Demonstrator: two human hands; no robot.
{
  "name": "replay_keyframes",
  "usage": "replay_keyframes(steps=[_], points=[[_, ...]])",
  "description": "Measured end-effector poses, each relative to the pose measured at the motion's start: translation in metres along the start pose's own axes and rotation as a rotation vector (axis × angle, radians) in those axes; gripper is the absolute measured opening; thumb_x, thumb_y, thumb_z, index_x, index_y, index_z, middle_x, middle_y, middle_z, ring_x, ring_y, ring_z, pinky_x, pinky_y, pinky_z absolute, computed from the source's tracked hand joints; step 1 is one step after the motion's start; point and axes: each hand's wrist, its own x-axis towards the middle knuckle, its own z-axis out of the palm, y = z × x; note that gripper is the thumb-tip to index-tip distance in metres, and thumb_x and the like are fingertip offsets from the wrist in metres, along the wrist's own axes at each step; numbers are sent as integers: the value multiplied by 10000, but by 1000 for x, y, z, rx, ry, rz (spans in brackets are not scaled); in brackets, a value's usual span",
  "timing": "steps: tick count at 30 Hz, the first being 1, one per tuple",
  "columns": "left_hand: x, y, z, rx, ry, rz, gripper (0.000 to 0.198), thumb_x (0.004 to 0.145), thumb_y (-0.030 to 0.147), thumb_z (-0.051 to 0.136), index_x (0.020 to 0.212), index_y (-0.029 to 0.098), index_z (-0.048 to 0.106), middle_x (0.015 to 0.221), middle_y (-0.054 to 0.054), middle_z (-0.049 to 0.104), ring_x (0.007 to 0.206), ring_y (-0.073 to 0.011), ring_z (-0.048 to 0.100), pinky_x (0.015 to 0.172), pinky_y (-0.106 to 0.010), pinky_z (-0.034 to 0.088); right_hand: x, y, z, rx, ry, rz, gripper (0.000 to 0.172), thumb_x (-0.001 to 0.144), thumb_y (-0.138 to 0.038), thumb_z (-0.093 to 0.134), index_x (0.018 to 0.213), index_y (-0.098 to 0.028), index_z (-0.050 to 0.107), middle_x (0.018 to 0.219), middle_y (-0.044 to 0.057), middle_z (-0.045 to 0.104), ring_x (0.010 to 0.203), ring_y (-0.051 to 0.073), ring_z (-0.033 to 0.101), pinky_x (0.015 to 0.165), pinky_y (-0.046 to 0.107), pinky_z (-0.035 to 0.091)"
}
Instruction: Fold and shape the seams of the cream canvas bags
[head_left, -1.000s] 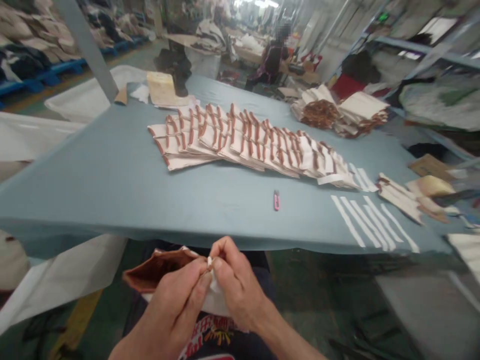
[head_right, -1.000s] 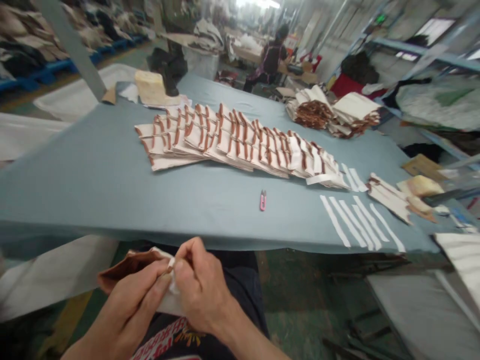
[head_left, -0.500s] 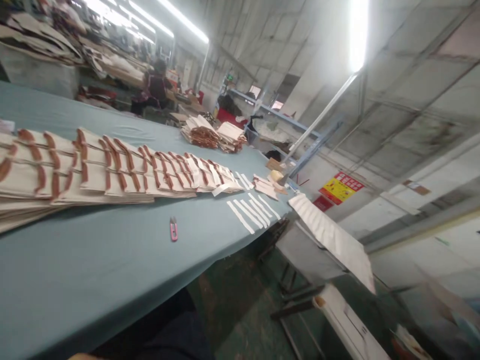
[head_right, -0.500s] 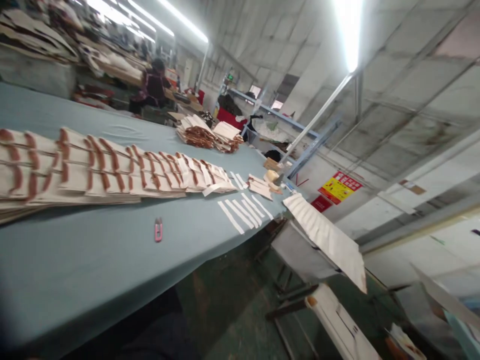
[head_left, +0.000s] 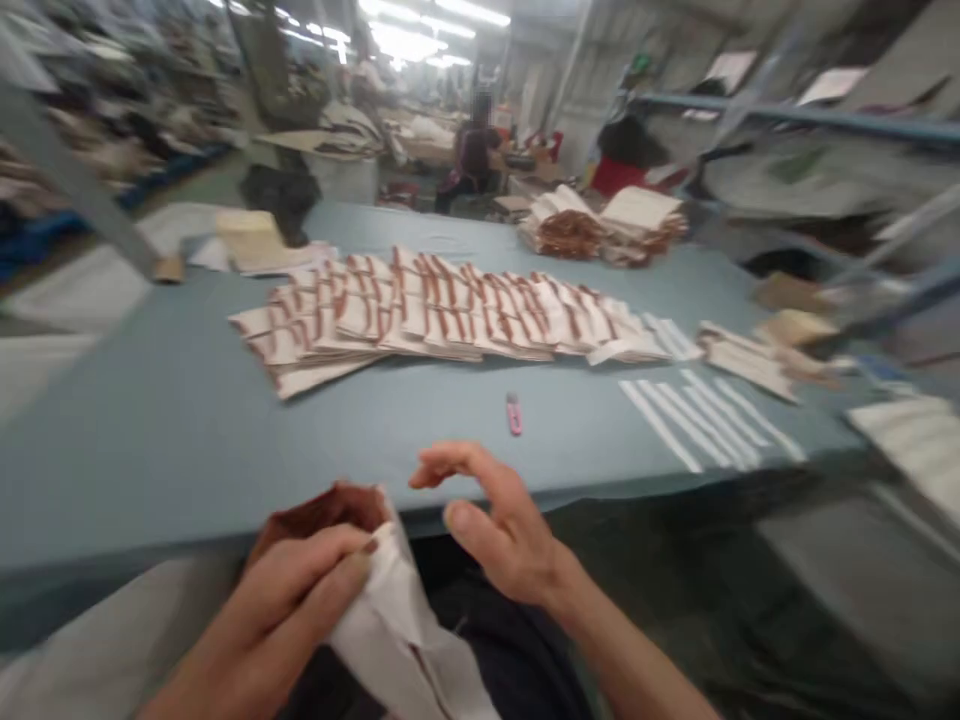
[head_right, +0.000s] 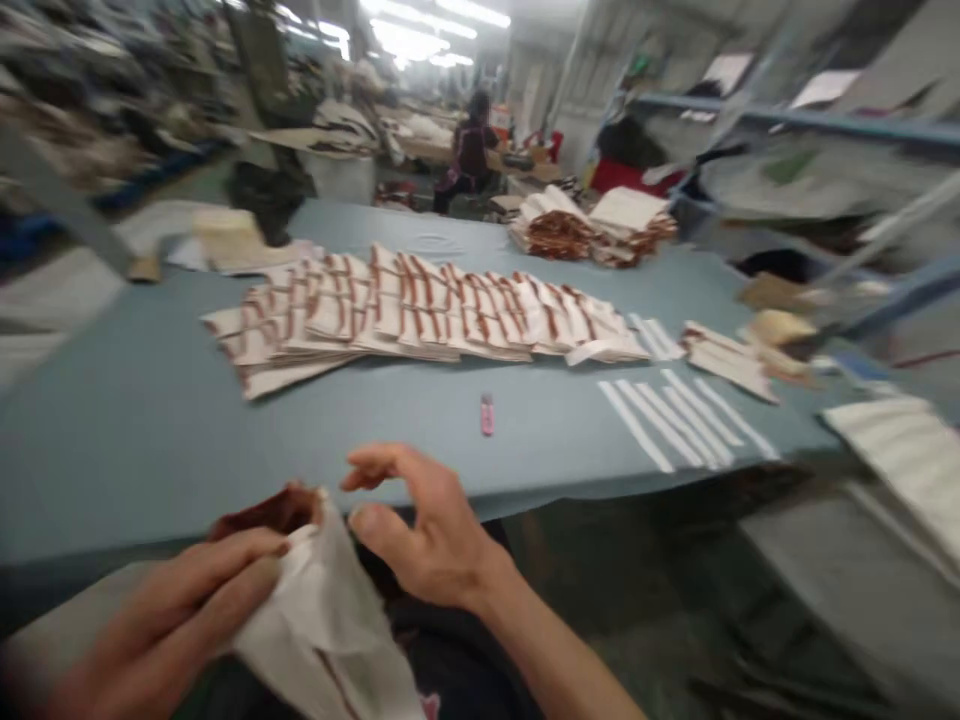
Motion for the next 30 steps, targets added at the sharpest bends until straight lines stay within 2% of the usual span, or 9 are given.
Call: replay_keyframes(steps=[3,5,8,10,13,16,20,26,30], points=[[-1,15,-37,-121,-162,1,442,1090,393,445,764,200,672,699,14,684,642,-133,630,608,-197,522,17,-11,1,-48,-179,-179,531,969,-604,639,1309,-196,621,1264,133,725,1169,275,665,1069,425,459],[4,23,-47,-153,-157,7,361,1072,311,473,807,209,695,723,24,704,660,-125,632,625,-185,507,27,-15,11,-28,-288,-278,565,933,-621,673,1308,-203,619,1241,124,737,1127,273,683,1109,455,424],[5,30,-53,-116,-121,36,245,1038,231,524,893,245,721,785,58,736,708,-108,654,667,-168,487,40,-14,23,-56,-373,-363,492,911,-650,665,1127,-208,674,938,58,752,865,230,681,1055,461,428],[2,32,-55,-90,-142,44,211,1034,212,527,956,261,717,847,70,752,753,-99,677,698,-164,478,46,-13,24,-124,-403,-367,453,903,-665,659,914,-212,669,706,-8,638,680,183,579,854,376,457],[-2,33,-56,-72,-170,16,188,1039,212,512,1032,266,692,913,70,755,804,-97,693,712,-167,472,49,-15,19,-219,-486,-264,467,893,-623,687,699,-219,554,594,-59,470,562,127,424,601,287,303],[-3,34,-54,-91,-202,-32,180,1049,233,487,987,255,655,843,74,728,736,-95,665,621,-171,447,46,-21,14,-232,-563,-141,421,880,-481,703,649,-215,471,590,-74,426,532,100,364,557,279,232],[-3,33,-53,-92,-219,-25,163,1055,234,486,998,259,636,788,81,699,673,-89,638,559,-173,422,40,-26,13,-201,-572,-64,245,792,-287,622,643,-219,439,594,-73,411,551,106,367,567,267,262],[-10,25,-49,77,-86,154,166,1024,150,522,1079,270,623,922,45,757,783,-124,718,692,-198,501,37,-26,17,-97,-551,83,168,734,-174,556,604,-206,455,550,-83,344,516,83,316,518,232,235],[-14,11,-41,117,-53,318,225,1032,80,464,1154,248,552,842,28,744,705,-130,716,676,-214,503,29,-18,28,112,-530,251,155,728,-171,543,607,-205,452,559,-81,340,516,71,296,490,209,220]])
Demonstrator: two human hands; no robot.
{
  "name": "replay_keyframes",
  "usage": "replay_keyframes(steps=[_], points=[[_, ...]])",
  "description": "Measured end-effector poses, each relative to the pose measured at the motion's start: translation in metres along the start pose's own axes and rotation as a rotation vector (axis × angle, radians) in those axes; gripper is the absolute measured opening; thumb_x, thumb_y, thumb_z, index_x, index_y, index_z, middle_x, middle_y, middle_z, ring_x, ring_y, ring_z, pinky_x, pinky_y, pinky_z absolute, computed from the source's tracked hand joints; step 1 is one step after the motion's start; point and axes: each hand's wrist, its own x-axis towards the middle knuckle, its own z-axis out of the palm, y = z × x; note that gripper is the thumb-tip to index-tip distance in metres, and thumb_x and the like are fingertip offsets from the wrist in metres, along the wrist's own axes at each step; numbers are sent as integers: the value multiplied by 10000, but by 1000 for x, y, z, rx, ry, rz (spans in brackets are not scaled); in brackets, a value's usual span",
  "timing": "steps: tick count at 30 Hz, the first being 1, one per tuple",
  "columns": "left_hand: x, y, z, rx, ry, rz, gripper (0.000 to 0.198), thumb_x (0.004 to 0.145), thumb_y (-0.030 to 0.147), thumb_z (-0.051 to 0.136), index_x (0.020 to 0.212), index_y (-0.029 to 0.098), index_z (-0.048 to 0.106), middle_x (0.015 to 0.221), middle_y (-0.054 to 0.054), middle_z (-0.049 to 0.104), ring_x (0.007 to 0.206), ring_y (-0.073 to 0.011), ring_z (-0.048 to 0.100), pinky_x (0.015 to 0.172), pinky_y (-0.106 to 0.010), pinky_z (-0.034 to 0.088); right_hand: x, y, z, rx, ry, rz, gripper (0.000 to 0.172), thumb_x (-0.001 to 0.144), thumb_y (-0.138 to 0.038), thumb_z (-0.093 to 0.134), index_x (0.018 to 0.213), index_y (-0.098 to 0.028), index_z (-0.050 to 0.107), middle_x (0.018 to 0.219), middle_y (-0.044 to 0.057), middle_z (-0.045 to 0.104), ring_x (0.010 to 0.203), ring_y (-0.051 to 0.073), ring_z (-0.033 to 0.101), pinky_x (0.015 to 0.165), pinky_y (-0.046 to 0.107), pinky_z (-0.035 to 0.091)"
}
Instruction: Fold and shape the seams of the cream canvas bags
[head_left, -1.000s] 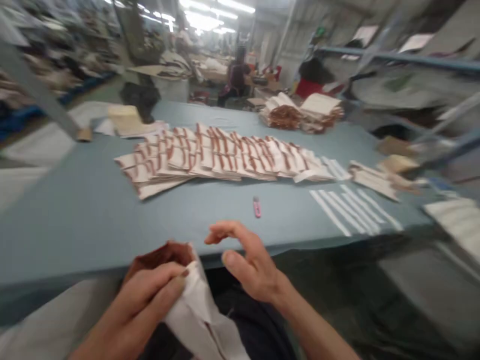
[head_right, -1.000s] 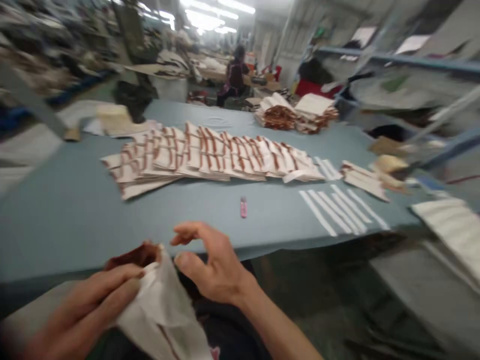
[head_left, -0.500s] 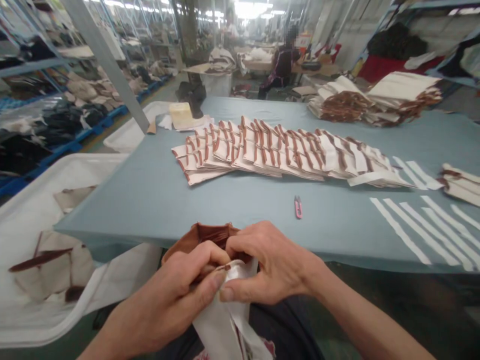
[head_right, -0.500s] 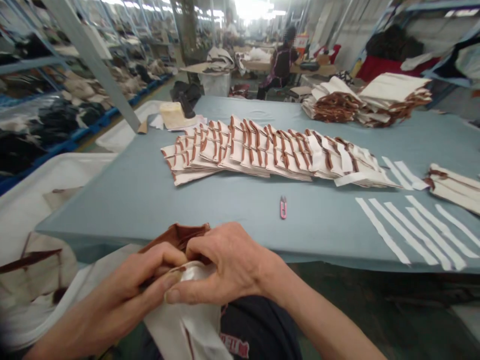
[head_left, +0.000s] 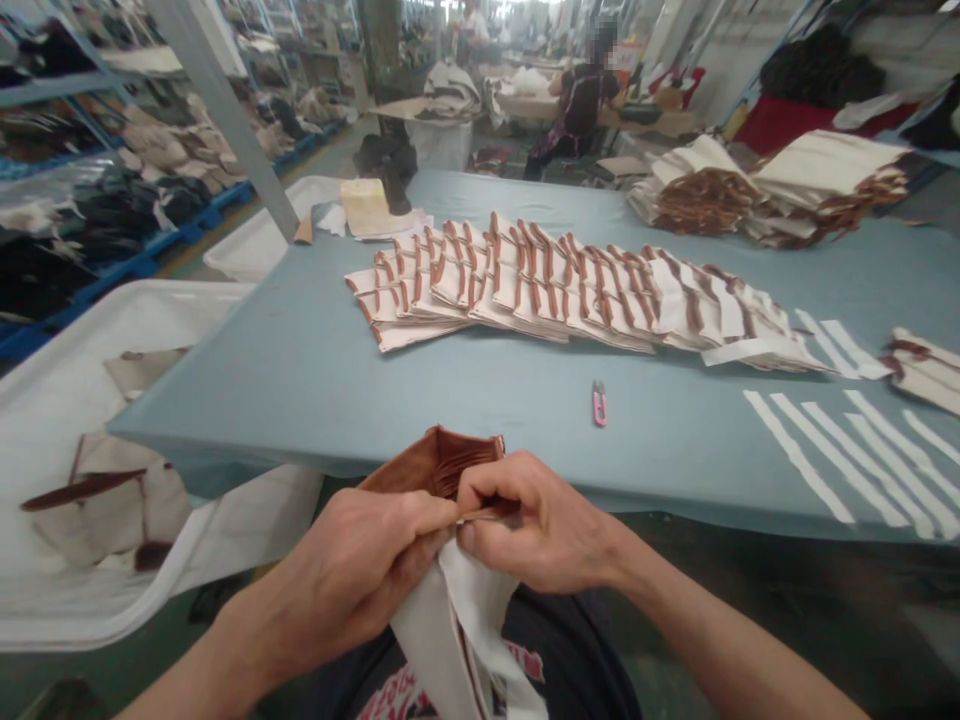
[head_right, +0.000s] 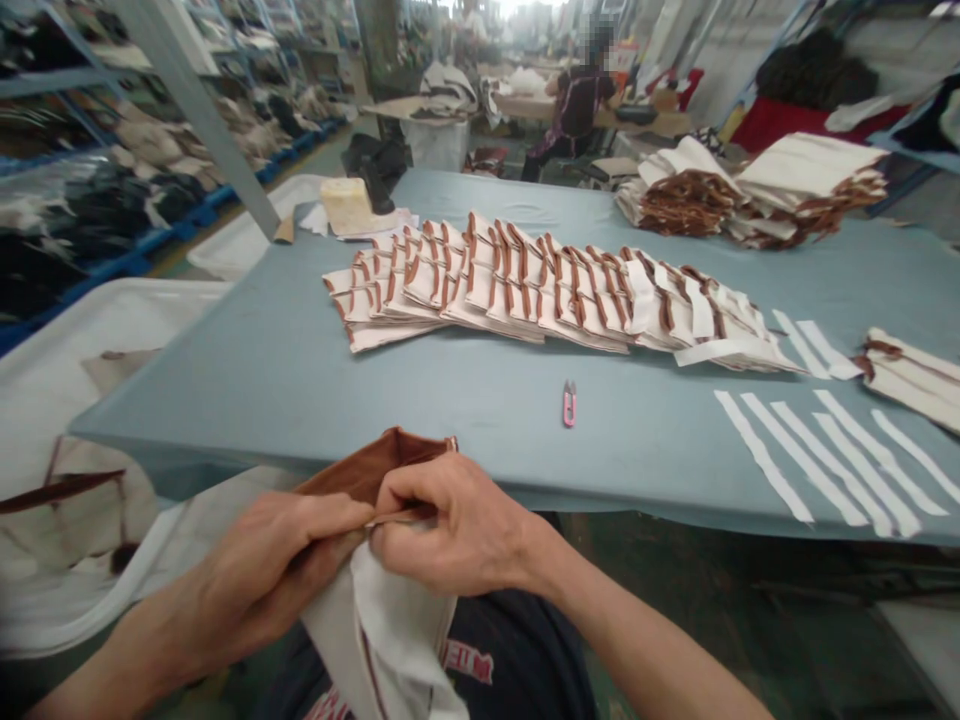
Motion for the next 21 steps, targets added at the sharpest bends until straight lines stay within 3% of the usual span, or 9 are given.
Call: replay_keyframes(steps=[3,5,9,12,15,17,21], points=[[-3,-8,5,26,11,123,231,1051,78,402,1172,232,524,744,28,670,600,-130,630,588,-227,446,-4,11,9,285,-21,151,166,743,-244,610,647,-207,480,558,-92,329,506,66,246,463,203,197],[-4,-10,6,48,0,166,235,1050,82,384,1169,223,528,708,29,630,568,-137,579,570,-240,424,-9,16,13,447,-44,203,265,754,-358,714,686,-203,511,560,-97,346,503,64,238,451,201,198],[-7,-13,9,81,-81,148,283,1012,58,391,1123,234,583,695,26,612,560,-138,558,546,-238,406,-15,23,23,637,-34,204,516,755,-630,811,723,-189,546,589,-75,423,500,63,294,448,202,215],[-12,-20,19,69,-13,185,318,1030,85,397,1243,235,579,710,14,623,578,-148,578,549,-236,415,-14,28,39,746,47,197,609,784,-742,756,685,-194,510,581,-62,443,480,60,319,445,208,223],[-14,-27,30,33,133,220,281,1064,141,388,1251,218,582,666,16,581,539,-155,540,522,-248,390,-10,33,54,806,149,226,633,772,-773,757,693,-193,516,592,-46,488,481,63,357,459,206,279],[-13,-27,32,0,146,217,281,1076,158,361,1221,206,597,639,18,570,518,-158,523,509,-256,382,-10,33,56,806,183,232,626,765,-760,776,703,-194,518,591,-49,490,484,64,361,466,204,290],[-6,-17,17,-53,141,161,236,1039,147,444,1187,219,613,685,15,667,600,-166,627,631,-256,495,-14,19,39,652,95,188,616,802,-718,775,669,-203,463,569,-80,393,480,50,274,447,198,227]])
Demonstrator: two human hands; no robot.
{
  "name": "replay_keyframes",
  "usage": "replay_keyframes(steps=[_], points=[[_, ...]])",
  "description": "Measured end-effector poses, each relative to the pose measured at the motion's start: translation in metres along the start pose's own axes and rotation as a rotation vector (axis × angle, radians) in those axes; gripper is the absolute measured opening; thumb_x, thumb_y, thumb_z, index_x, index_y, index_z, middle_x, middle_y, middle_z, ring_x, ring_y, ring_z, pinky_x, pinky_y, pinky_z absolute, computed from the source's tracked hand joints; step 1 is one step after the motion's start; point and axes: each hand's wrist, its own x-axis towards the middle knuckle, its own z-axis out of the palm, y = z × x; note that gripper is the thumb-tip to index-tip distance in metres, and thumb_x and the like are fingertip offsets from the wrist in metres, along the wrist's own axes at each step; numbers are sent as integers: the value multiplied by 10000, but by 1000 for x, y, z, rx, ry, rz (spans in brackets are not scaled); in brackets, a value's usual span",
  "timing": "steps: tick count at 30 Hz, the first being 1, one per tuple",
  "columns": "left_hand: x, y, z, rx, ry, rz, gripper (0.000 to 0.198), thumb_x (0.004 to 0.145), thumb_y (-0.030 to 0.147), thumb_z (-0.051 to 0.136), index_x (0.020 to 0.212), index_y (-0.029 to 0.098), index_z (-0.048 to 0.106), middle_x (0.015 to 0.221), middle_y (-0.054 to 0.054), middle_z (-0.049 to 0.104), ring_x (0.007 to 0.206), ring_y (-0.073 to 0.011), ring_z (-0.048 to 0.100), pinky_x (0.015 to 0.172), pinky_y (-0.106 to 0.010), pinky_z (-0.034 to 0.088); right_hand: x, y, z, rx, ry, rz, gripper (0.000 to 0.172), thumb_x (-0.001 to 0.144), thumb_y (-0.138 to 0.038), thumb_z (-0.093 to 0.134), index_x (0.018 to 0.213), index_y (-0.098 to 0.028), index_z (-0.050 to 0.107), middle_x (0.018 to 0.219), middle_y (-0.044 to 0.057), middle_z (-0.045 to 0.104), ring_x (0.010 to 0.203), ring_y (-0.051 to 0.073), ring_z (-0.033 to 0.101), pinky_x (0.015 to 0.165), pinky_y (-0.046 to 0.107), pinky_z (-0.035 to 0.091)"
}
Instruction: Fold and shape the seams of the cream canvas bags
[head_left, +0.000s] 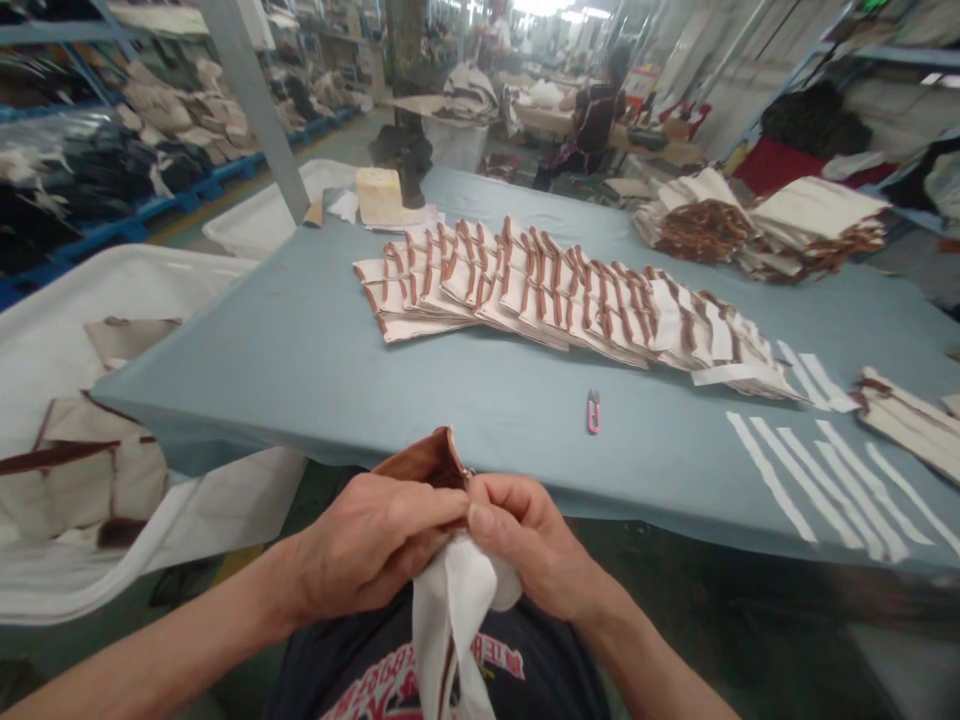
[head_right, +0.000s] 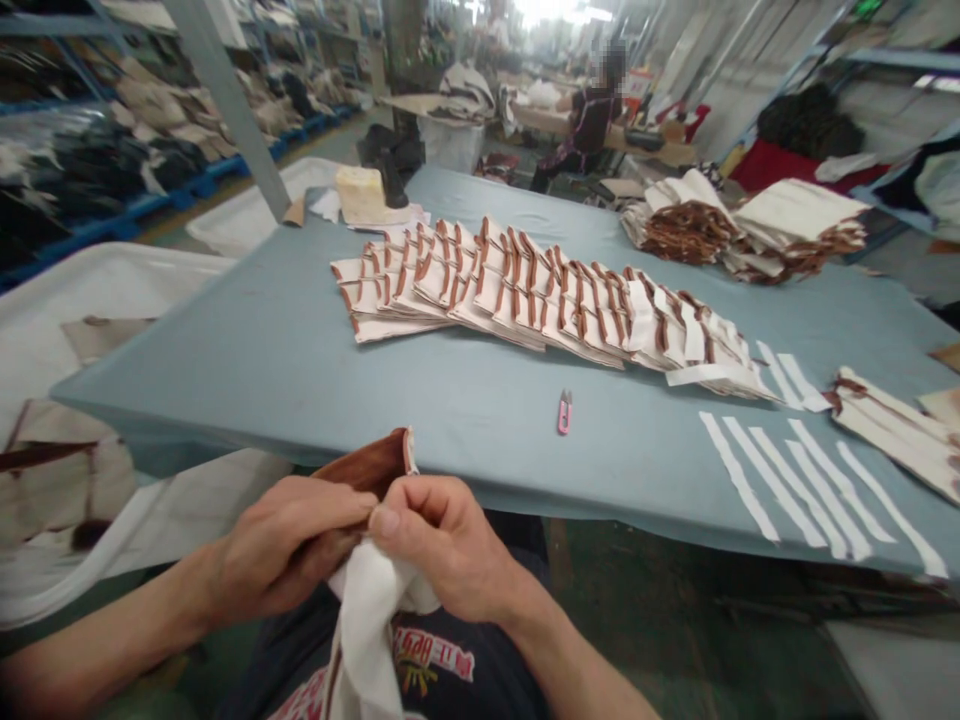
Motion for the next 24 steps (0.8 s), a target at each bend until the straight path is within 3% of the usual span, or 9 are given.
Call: replay_keyframes(steps=[3,6,10,13,18,21,24], points=[[6,8,-16,-8,-34,-76,139,983,189,567,1111,225,609,797,-1,734,720,-183,691,709,-260,521,-5,-23,-5,-206,-80,-8,571,870,-688,716,686,-198,490,573,-78,378,497,58,259,444,202,211],[8,12,-27,-116,-128,-130,80,999,195,530,1052,216,587,848,1,729,706,-148,663,664,-232,480,-6,-40,-8,-455,-135,-75,442,976,-546,628,737,-183,548,588,-71,397,504,66,286,450,208,220],[11,12,-30,-182,-219,-210,277,1056,177,440,801,205,546,704,42,600,595,-107,510,585,-228,377,-5,-47,-7,-739,-158,-252,315,1008,-338,574,732,-188,543,602,-69,405,522,71,330,487,217,252],[11,8,-23,-250,-197,-252,399,1103,289,434,721,195,501,647,52,516,576,-105,437,571,-245,329,-4,-39,0,-731,-141,-355,338,1011,-321,565,703,-197,504,594,-68,395,522,74,340,506,224,266],[8,-1,-1,-639,26,-299,604,1062,600,477,632,195,355,592,76,354,531,-84,330,517,-215,296,3,-12,10,-415,-21,-367,512,1002,-576,583,665,-220,436,537,-83,332,473,73,257,446,223,224],[3,-7,-2,-596,31,-306,562,1071,546,507,652,186,407,590,81,368,524,-76,333,506,-210,278,6,-13,3,-354,-37,-304,549,954,-659,632,679,-210,475,546,-73,388,483,74,287,438,212,239],[-3,-10,-12,-463,-19,-301,516,1091,500,490,688,179,470,605,81,403,525,-72,356,510,-211,276,4,-32,-10,-514,-145,-268,441,992,-542,643,763,-167,609,645,-25,548,562,91,441,510,204,347]])
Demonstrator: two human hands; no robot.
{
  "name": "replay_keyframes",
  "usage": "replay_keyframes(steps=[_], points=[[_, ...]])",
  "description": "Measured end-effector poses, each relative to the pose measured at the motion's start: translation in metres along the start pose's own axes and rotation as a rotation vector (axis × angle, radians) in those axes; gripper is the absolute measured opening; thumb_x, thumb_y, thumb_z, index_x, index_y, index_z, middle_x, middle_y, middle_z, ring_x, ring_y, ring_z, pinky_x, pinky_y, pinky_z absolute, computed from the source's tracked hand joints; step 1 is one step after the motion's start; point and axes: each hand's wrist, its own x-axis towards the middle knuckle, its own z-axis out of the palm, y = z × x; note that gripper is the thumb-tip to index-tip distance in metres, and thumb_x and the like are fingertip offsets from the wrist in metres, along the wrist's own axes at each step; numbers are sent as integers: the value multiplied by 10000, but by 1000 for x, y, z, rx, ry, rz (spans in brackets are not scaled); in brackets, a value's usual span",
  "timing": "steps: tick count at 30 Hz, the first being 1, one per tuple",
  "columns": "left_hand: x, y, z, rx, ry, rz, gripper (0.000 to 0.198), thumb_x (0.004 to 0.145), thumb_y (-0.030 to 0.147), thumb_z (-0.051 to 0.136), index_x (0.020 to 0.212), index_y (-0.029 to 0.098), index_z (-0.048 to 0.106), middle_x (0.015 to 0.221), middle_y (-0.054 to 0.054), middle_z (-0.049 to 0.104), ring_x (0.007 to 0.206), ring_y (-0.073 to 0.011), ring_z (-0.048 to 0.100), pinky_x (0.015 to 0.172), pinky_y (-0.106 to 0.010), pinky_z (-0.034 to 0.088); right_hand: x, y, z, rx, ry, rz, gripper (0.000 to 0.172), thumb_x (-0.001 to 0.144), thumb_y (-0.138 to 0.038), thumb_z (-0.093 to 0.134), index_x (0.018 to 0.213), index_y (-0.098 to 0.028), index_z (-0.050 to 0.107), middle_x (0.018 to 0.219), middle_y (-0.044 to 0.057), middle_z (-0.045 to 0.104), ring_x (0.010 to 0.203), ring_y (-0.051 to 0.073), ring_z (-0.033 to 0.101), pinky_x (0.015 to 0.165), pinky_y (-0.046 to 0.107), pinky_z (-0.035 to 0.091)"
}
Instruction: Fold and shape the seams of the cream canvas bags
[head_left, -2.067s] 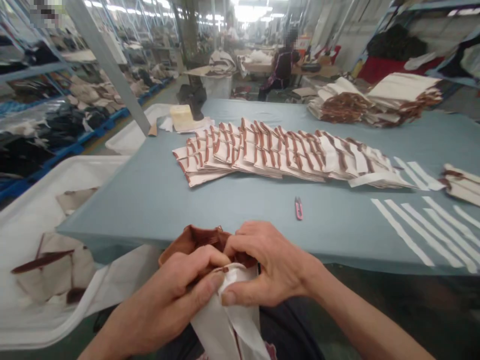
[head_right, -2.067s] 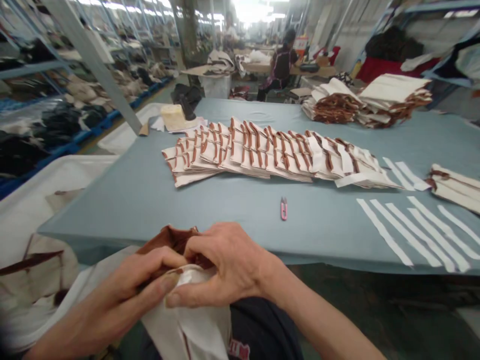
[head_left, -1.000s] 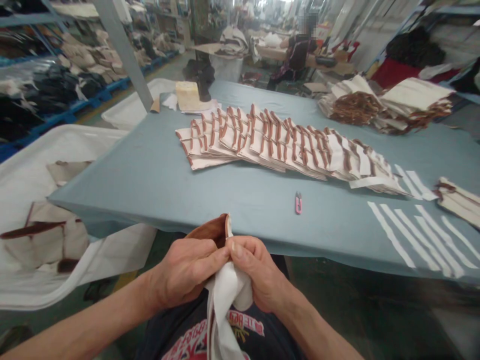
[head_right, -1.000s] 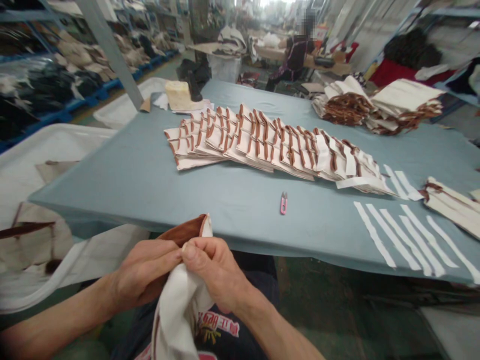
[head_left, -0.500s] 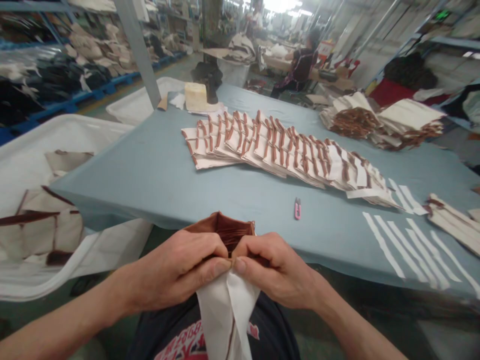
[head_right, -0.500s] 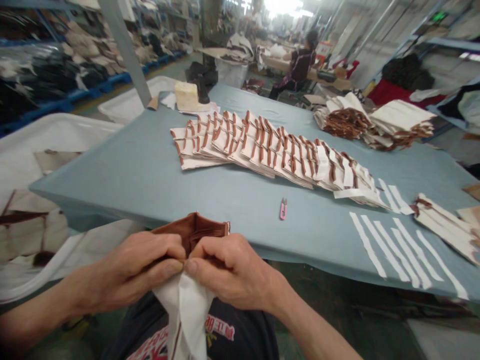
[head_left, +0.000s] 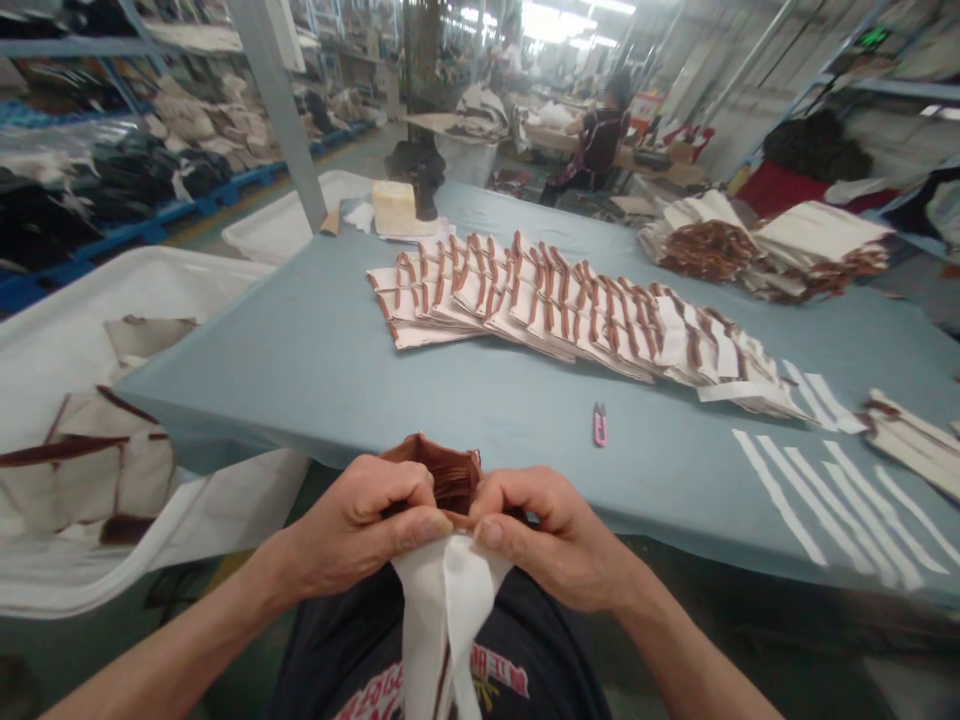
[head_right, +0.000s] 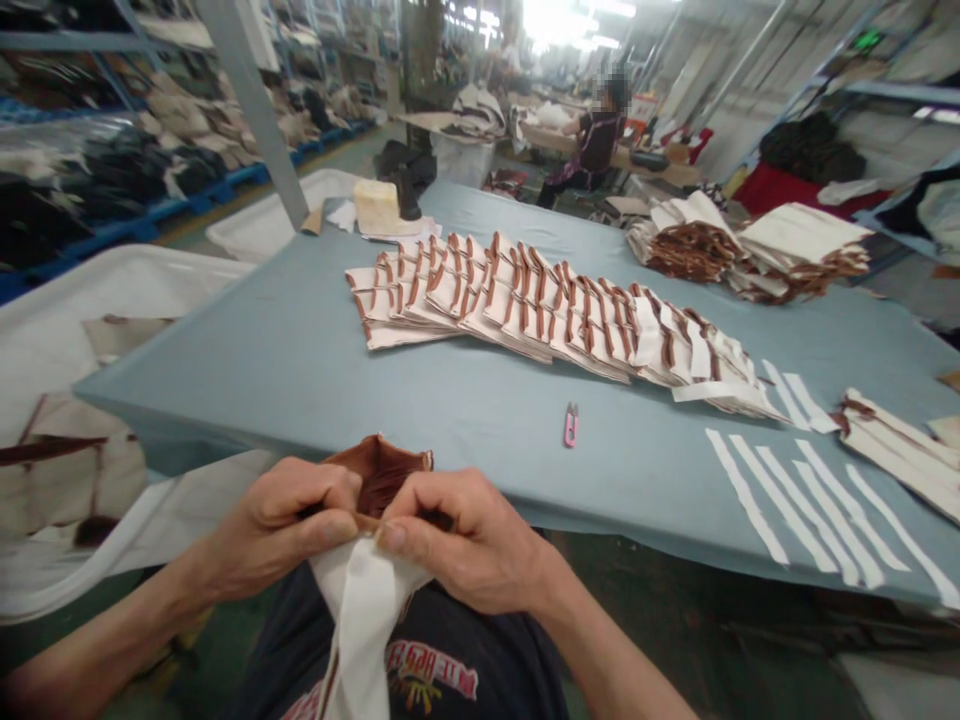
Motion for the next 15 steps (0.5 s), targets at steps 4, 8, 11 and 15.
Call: replay_keyframes(steps=[4,8,11,15], points=[[-3,6,-8,78,-57,15,494,1115,503,414,749,185,512,658,67,480,578,-84,432,563,-208,327,-2,-19,-20,-348,-105,-81,210,1037,-268,583,892,-161,691,786,11,681,695,110,578,664,221,426],[5,24,-13,119,-162,-49,476,1141,467,292,841,195,543,755,42,540,684,-114,476,662,-215,371,2,-30,-22,-607,-122,-171,147,1032,-197,568,928,-176,670,803,7,693,700,119,586,679,241,405],[17,36,-19,147,-252,-72,385,1132,377,361,825,200,511,752,51,511,691,-117,465,680,-213,369,7,-39,-21,-714,-141,-238,156,1031,-180,544,917,-176,651,776,-3,661,685,128,559,663,260,380],[28,44,-22,196,-310,-21,299,1097,288,479,810,203,496,750,61,514,675,-107,476,650,-205,359,9,-46,-22,-752,-136,-285,175,1024,-164,532,881,-179,633,757,-6,633,693,134,552,669,272,371]])
